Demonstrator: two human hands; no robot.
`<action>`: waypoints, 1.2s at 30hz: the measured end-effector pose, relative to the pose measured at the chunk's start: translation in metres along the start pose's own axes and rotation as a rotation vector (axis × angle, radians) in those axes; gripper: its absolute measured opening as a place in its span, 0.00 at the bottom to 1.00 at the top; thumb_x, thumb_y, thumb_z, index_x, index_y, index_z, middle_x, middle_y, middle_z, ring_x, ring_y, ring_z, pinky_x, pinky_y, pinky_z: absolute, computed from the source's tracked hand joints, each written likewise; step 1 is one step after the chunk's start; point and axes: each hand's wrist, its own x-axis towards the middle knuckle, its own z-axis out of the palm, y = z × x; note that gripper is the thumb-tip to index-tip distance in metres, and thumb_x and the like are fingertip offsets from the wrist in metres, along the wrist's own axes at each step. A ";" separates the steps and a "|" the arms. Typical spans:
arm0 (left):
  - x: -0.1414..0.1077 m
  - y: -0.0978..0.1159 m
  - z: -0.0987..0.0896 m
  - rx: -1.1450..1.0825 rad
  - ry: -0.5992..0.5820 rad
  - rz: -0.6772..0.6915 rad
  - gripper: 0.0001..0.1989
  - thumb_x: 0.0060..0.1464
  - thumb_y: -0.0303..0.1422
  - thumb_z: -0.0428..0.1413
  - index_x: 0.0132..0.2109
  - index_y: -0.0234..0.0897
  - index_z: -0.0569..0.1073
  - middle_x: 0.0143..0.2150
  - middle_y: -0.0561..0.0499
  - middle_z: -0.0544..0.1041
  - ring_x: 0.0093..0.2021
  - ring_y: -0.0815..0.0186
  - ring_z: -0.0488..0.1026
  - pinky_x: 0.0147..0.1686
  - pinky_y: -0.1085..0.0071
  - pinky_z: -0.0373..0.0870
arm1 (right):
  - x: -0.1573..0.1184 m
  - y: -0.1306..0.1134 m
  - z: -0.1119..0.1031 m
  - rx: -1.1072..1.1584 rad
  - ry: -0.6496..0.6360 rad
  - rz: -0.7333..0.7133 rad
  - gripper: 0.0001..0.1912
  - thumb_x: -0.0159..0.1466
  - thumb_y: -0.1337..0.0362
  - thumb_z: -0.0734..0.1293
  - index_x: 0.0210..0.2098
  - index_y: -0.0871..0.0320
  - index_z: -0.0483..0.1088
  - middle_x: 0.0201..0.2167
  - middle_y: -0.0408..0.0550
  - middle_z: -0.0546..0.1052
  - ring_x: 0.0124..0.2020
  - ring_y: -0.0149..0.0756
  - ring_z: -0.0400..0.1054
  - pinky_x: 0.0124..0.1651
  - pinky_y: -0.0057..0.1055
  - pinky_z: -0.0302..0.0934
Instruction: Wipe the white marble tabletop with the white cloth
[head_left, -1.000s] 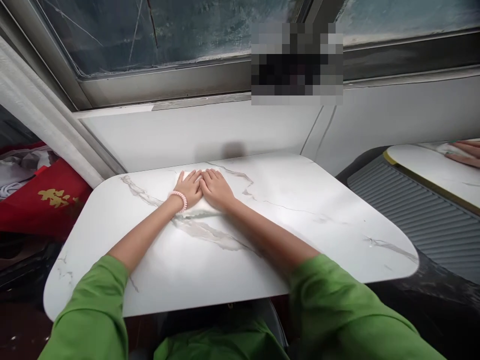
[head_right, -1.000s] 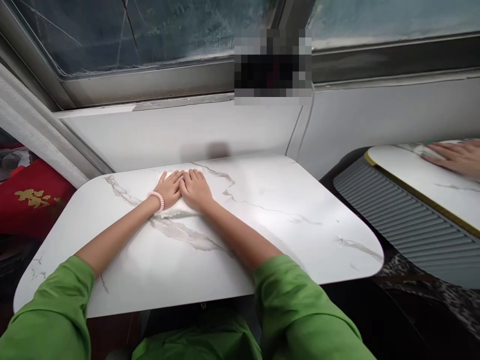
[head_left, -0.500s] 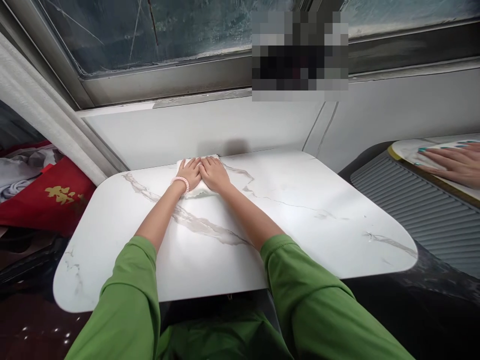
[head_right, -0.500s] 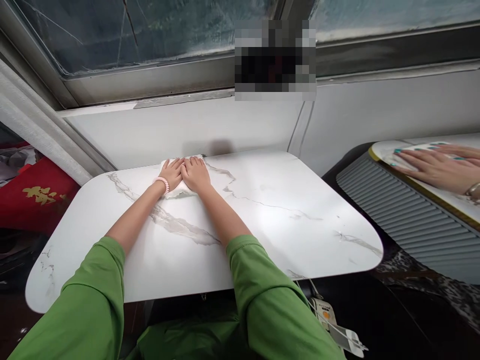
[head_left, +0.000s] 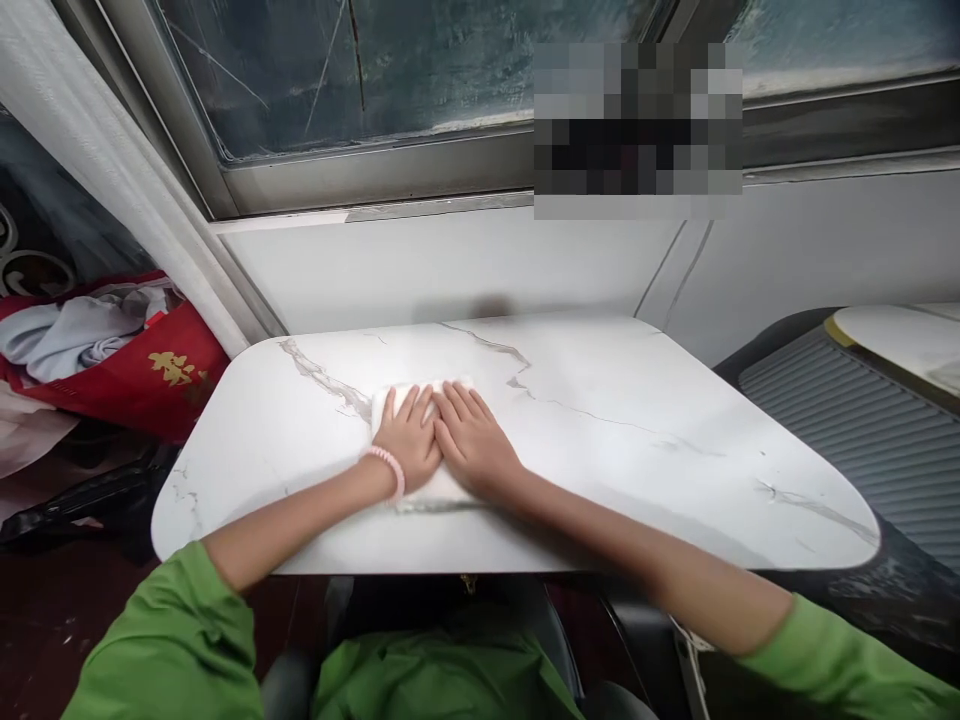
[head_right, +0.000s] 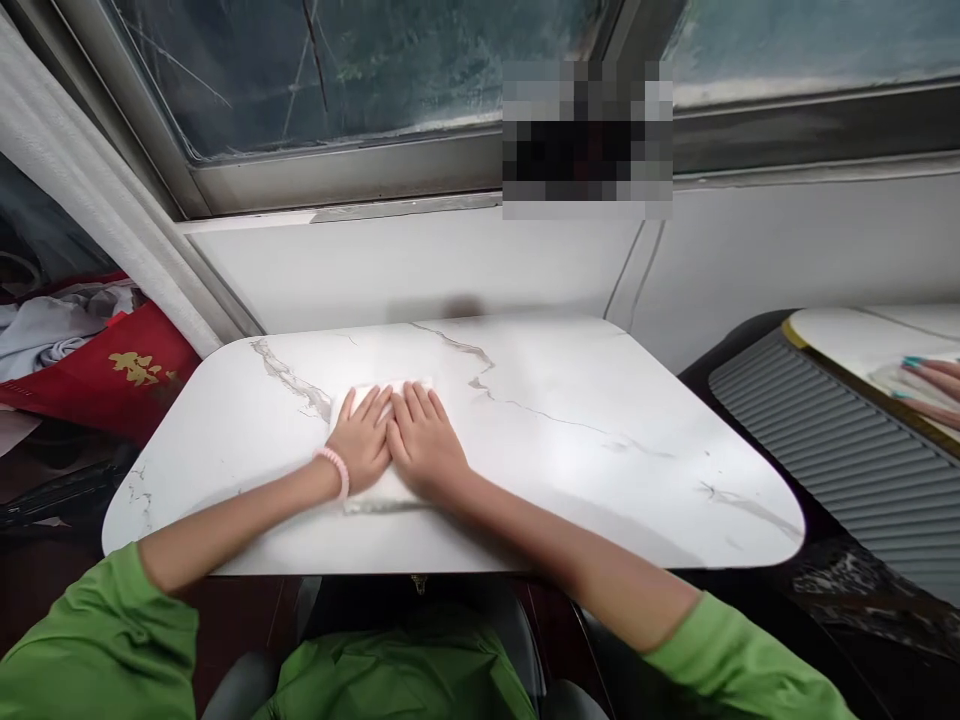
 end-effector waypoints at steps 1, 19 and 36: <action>-0.016 0.008 -0.002 -0.005 0.014 0.008 0.28 0.63 0.35 0.39 0.67 0.28 0.55 0.69 0.38 0.50 0.69 0.51 0.44 0.65 0.45 0.38 | -0.014 -0.007 -0.002 0.004 -0.012 -0.032 0.29 0.69 0.62 0.46 0.63 0.74 0.56 0.65 0.65 0.55 0.68 0.49 0.45 0.67 0.50 0.43; 0.001 -0.101 0.000 -0.066 0.026 -0.171 0.25 0.62 0.31 0.41 0.64 0.31 0.59 0.68 0.40 0.56 0.68 0.60 0.48 0.66 0.54 0.39 | 0.093 -0.049 0.035 0.195 0.018 -0.017 0.26 0.69 0.63 0.47 0.60 0.68 0.61 0.62 0.59 0.63 0.65 0.44 0.52 0.67 0.47 0.42; 0.065 -0.179 0.003 0.014 0.036 -0.188 0.23 0.64 0.32 0.41 0.64 0.31 0.60 0.68 0.42 0.56 0.67 0.61 0.52 0.66 0.58 0.43 | 0.185 -0.038 0.070 0.220 0.051 0.072 0.26 0.68 0.63 0.47 0.61 0.63 0.59 0.64 0.56 0.61 0.67 0.45 0.48 0.66 0.50 0.38</action>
